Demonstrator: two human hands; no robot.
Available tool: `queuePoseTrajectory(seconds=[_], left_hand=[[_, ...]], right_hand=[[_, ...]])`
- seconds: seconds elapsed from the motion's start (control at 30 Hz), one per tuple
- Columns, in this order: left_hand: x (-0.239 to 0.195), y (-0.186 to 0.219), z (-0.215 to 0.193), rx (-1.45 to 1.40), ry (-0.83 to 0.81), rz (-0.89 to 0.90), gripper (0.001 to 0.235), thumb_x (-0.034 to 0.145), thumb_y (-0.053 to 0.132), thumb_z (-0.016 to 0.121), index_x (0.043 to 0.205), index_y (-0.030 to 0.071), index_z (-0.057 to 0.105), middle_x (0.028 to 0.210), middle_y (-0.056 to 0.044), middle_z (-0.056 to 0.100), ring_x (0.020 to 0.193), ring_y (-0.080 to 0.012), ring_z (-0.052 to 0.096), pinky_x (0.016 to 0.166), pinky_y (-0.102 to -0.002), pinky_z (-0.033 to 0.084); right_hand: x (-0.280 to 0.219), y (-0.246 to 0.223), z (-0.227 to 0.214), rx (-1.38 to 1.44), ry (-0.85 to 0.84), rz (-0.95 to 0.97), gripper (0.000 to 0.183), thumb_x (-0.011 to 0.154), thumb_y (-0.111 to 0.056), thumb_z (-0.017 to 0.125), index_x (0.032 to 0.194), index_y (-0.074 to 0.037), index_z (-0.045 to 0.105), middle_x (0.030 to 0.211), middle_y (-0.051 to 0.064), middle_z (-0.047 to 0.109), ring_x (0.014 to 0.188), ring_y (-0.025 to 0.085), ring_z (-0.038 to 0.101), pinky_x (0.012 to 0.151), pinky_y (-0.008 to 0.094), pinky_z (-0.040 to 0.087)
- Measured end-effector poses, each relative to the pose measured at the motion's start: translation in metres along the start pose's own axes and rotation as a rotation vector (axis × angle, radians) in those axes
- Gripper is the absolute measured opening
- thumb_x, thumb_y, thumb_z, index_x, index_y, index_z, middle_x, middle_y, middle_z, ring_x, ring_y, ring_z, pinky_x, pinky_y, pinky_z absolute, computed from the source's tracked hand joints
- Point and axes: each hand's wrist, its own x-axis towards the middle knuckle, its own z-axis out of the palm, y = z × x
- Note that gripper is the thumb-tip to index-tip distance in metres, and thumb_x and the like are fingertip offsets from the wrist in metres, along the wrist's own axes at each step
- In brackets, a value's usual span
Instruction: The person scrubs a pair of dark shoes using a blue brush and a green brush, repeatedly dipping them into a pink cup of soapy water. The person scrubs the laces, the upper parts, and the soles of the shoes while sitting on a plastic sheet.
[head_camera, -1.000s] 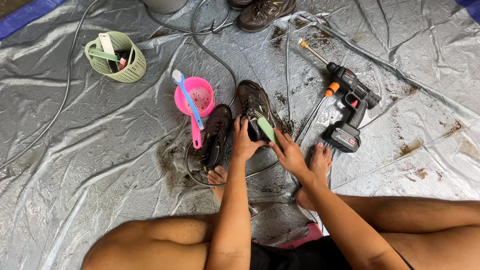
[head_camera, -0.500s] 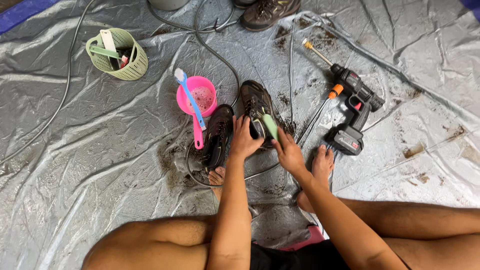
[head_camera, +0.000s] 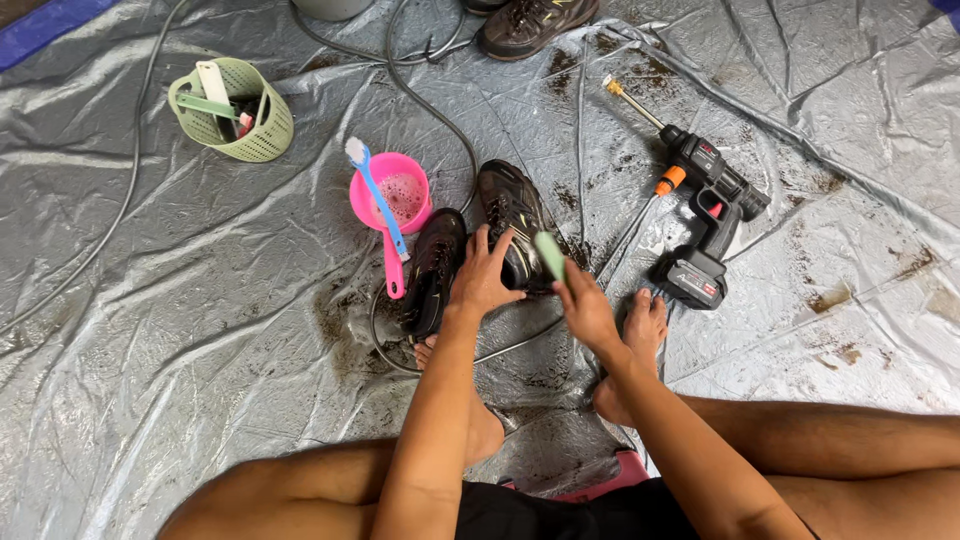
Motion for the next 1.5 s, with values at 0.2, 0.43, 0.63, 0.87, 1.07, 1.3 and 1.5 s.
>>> queuePoseTrajectory(seconds=[0.2, 0.43, 0.63, 0.87, 1.07, 1.3, 1.5], left_hand=[[-0.006, -0.001, 0.0, -0.211, 0.082, -0.038, 0.111, 0.071, 0.039, 0.096, 0.166, 0.026, 0.04, 0.172, -0.02, 0.027, 0.159, -0.0501, 0.034, 0.112, -0.062, 0.06], [0.012, -0.003, 0.007, -0.586, 0.416, -0.002, 0.106, 0.067, 0.036, 0.098, 0.16, 0.02, 0.05, 0.16, -0.023, 0.044, 0.149, -0.0546, 0.049, 0.118, -0.068, 0.05], [0.013, -0.007, 0.011, -0.603, 0.381, -0.052, 0.102, 0.071, 0.032, 0.097, 0.159, 0.018, 0.049, 0.161, -0.021, 0.041, 0.149, -0.054, 0.048, 0.116, -0.068, 0.052], [0.014, -0.004, 0.033, -0.536, 0.259, -0.126, 0.103, 0.075, 0.029, 0.095, 0.163, 0.02, 0.041, 0.17, -0.024, 0.032, 0.155, -0.0528, 0.044, 0.12, -0.064, 0.053], [0.012, -0.02, 0.049, -0.804, 0.421, -0.019, 0.102, 0.073, 0.008, 0.083, 0.166, 0.01, 0.039, 0.162, -0.029, 0.037, 0.153, -0.0578, 0.04, 0.115, -0.066, 0.054], [0.039, -0.048, 0.106, -0.993, 0.553, -0.29, 0.067, 0.085, -0.003, 0.07, 0.146, 0.006, 0.045, 0.148, -0.028, 0.05, 0.137, -0.0502, 0.057, 0.09, -0.045, 0.068], [0.055, -0.052, 0.133, -0.975, 0.689, -0.342, 0.03, 0.095, 0.029, 0.077, 0.102, 0.001, 0.069, 0.128, -0.017, 0.065, 0.116, -0.0364, 0.072, 0.095, -0.044, 0.061]], right_hand=[[-0.003, -0.011, -0.004, -0.162, -0.04, -0.195, 0.065, 0.114, -0.044, 0.052, 0.17, -0.011, 0.044, 0.133, 0.027, 0.068, 0.117, 0.054, 0.071, 0.093, 0.064, 0.06], [0.022, -0.024, -0.023, -0.207, 0.092, -0.207, 0.059, 0.116, -0.041, 0.053, 0.165, -0.008, 0.051, 0.12, 0.021, 0.07, 0.1, 0.04, 0.078, 0.081, 0.052, 0.065], [0.022, -0.021, -0.02, -0.278, 0.062, -0.254, 0.058, 0.116, -0.04, 0.052, 0.166, -0.01, 0.049, 0.119, 0.023, 0.067, 0.096, 0.049, 0.077, 0.08, 0.062, 0.065], [0.018, -0.013, -0.02, -0.293, -0.002, -0.152, 0.058, 0.117, -0.043, 0.048, 0.167, -0.013, 0.049, 0.123, 0.022, 0.07, 0.103, 0.04, 0.078, 0.089, 0.056, 0.066], [0.018, -0.025, -0.022, -0.337, -0.081, -0.179, 0.055, 0.115, -0.042, 0.052, 0.165, -0.019, 0.051, 0.121, 0.02, 0.07, 0.101, 0.044, 0.079, 0.088, 0.058, 0.067], [0.049, -0.027, -0.028, -0.498, -0.172, -0.308, 0.058, 0.117, -0.047, 0.047, 0.171, -0.026, 0.046, 0.116, 0.012, 0.069, 0.09, 0.027, 0.08, 0.08, 0.04, 0.067], [0.087, -0.047, -0.032, -0.593, -0.172, -0.342, 0.052, 0.112, -0.035, 0.058, 0.164, -0.03, 0.057, 0.127, 0.015, 0.07, 0.093, 0.041, 0.081, 0.083, 0.053, 0.069]])
